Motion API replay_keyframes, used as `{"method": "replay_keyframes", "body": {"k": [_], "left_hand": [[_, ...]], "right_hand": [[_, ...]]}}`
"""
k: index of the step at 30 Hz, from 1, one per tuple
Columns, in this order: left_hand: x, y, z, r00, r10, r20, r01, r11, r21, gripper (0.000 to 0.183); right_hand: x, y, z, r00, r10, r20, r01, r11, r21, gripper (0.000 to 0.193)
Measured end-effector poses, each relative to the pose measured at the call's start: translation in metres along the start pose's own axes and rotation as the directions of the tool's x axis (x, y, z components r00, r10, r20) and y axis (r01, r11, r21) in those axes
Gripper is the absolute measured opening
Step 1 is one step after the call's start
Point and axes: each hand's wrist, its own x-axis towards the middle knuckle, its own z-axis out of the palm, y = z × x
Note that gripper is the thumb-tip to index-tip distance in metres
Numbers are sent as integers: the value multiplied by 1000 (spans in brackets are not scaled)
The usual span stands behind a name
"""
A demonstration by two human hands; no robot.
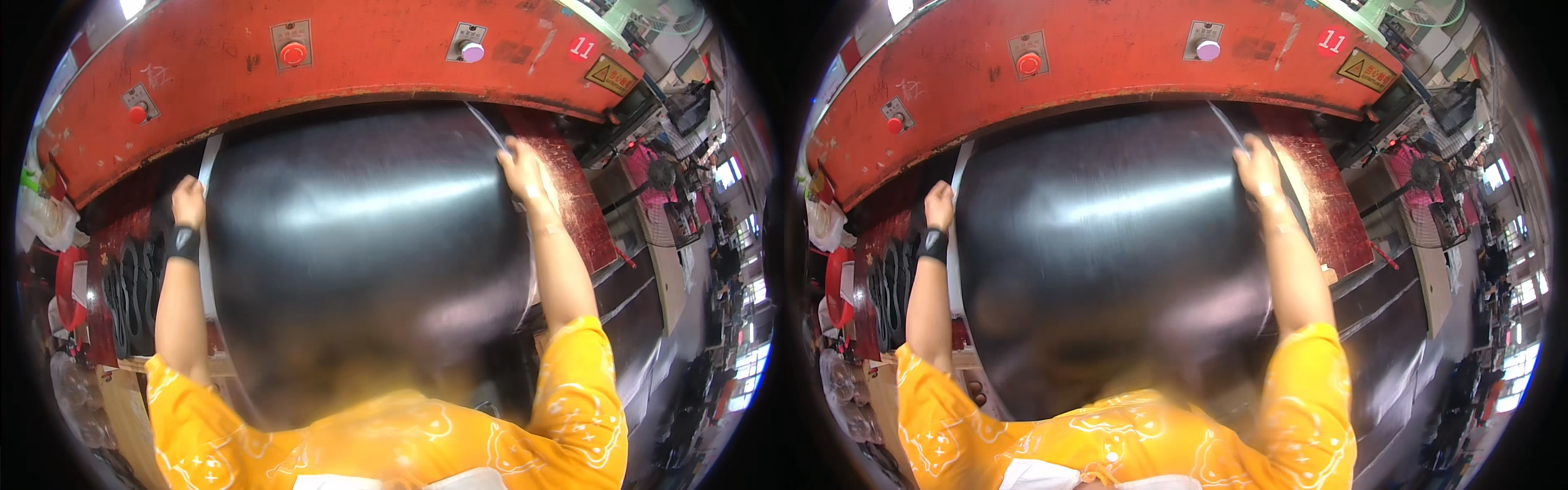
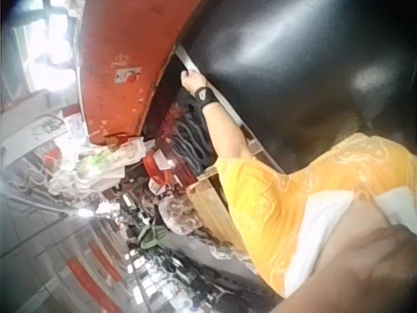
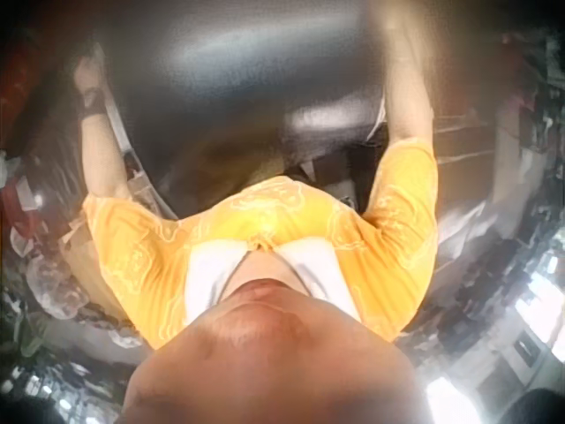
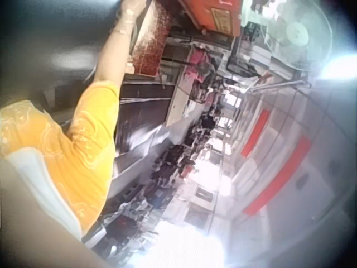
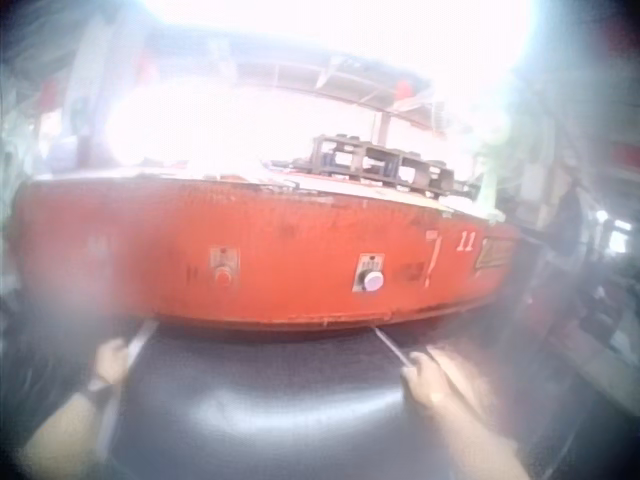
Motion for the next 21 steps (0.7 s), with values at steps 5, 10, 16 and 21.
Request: {"method": "replay_keyframes", "body": {"k": [5,10,16,21], "left_hand": [[-78,-29,-37,991,107,-85,-100,991,84,57],[-254,-10,-87,901,-387,194,420,891,-172,63],[-207,46,-72,995,-56,-84,49,996,-81,44],[-161,48,-31,1000,-21,-3,21,983,181,34]], "right_hand": [[-40,56,-12,993,-96,70,89,990,105,55],[-158,87,-48,800,135,584,-231,968,93,45],[-130,40,-21,959,-74,275,28,986,167,35],[-60,24,10,953,59,298,-20,991,-134,40]]}}
